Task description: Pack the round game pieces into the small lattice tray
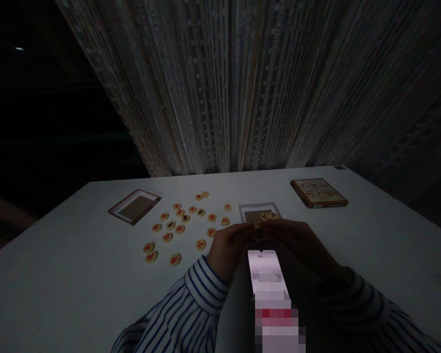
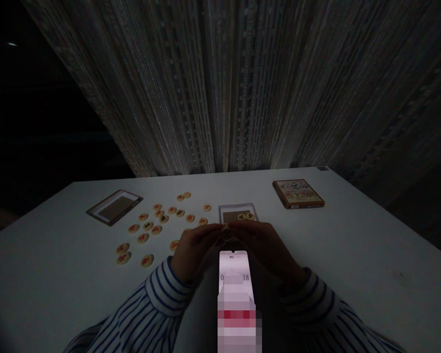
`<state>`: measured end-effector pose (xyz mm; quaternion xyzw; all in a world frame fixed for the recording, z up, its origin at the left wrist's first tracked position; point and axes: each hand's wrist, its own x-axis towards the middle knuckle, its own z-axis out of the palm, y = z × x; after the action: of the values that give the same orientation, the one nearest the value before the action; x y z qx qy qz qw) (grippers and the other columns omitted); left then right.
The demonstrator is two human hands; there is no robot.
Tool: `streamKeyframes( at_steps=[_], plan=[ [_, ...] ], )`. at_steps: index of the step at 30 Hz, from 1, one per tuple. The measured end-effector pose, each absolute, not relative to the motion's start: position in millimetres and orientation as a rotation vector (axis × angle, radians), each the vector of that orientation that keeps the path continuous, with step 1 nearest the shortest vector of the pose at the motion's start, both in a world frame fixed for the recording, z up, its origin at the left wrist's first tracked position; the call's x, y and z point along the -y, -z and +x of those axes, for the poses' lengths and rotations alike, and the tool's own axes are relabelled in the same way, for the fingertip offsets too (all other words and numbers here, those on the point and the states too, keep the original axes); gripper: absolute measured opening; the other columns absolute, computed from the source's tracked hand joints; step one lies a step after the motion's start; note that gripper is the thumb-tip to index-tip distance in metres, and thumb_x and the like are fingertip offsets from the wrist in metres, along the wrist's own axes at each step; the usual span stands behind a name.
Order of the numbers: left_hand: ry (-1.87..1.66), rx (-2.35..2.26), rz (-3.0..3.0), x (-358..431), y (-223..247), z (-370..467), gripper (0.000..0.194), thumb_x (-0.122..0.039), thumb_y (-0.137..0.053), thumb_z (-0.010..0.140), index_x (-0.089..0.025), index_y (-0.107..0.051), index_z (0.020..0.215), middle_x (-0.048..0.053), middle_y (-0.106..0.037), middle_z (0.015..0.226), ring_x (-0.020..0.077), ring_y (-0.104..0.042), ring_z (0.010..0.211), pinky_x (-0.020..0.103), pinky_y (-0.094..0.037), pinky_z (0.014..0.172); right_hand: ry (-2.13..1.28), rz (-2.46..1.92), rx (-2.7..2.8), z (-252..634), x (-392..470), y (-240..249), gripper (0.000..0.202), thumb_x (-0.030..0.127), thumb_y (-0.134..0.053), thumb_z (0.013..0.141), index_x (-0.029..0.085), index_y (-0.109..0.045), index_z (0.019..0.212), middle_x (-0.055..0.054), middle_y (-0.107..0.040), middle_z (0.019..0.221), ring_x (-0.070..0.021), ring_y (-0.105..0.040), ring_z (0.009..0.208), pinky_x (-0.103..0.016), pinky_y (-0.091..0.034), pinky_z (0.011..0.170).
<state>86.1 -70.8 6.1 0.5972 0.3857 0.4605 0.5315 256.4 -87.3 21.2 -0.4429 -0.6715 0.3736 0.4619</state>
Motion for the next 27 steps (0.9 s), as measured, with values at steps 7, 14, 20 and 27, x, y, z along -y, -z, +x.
streamKeyframes(
  at_steps=[7,14,20,27],
  plan=[
    [-1.03,-0.878,1.115,72,-13,88,0.017,-0.023,-0.07,0.066,-0.014,-0.07,0.08,0.005,-0.071,0.073,0.0135,-0.063,0.063,0.03,-0.054,0.066,-0.857,-1.107,1.659,255,89,-21,0.015,0.031,-0.06,0.078,0.022,-0.068,0.086,-0.002,-0.071,0.081,-0.0145,-0.066,0.073,-0.027,-0.056,0.063],
    [-1.03,-0.881,0.898,72,-17,90,0.028,-0.028,-0.075,0.059,-0.011,-0.071,0.081,0.006,-0.069,0.072,0.0113,-0.061,0.062,0.026,-0.051,0.065,-0.692,-1.122,1.771,253,90,-20,0.02,0.034,-0.058,0.079,0.023,-0.066,0.094,-0.003,-0.07,0.088,-0.0155,-0.065,0.077,-0.029,-0.056,0.065],
    [-1.014,-0.837,0.849,72,-15,91,0.028,-0.029,-0.076,0.058,-0.011,-0.07,0.079,0.006,-0.068,0.071,0.0128,-0.062,0.063,0.029,-0.05,0.068,-0.68,-1.152,1.797,250,89,-19,0.024,0.036,-0.058,0.08,0.025,-0.065,0.1,-0.004,-0.067,0.09,-0.0161,-0.063,0.08,-0.031,-0.054,0.067],
    [-1.02,-0.798,0.817,73,-15,90,0.025,-0.026,-0.073,0.06,-0.009,-0.069,0.078,0.007,-0.068,0.069,0.0129,-0.062,0.063,0.028,-0.05,0.069,-0.696,-1.151,1.826,249,92,-22,0.023,0.036,-0.053,0.083,0.026,-0.066,0.101,-0.003,-0.067,0.09,-0.0152,-0.062,0.08,-0.031,-0.052,0.068]
  ],
)
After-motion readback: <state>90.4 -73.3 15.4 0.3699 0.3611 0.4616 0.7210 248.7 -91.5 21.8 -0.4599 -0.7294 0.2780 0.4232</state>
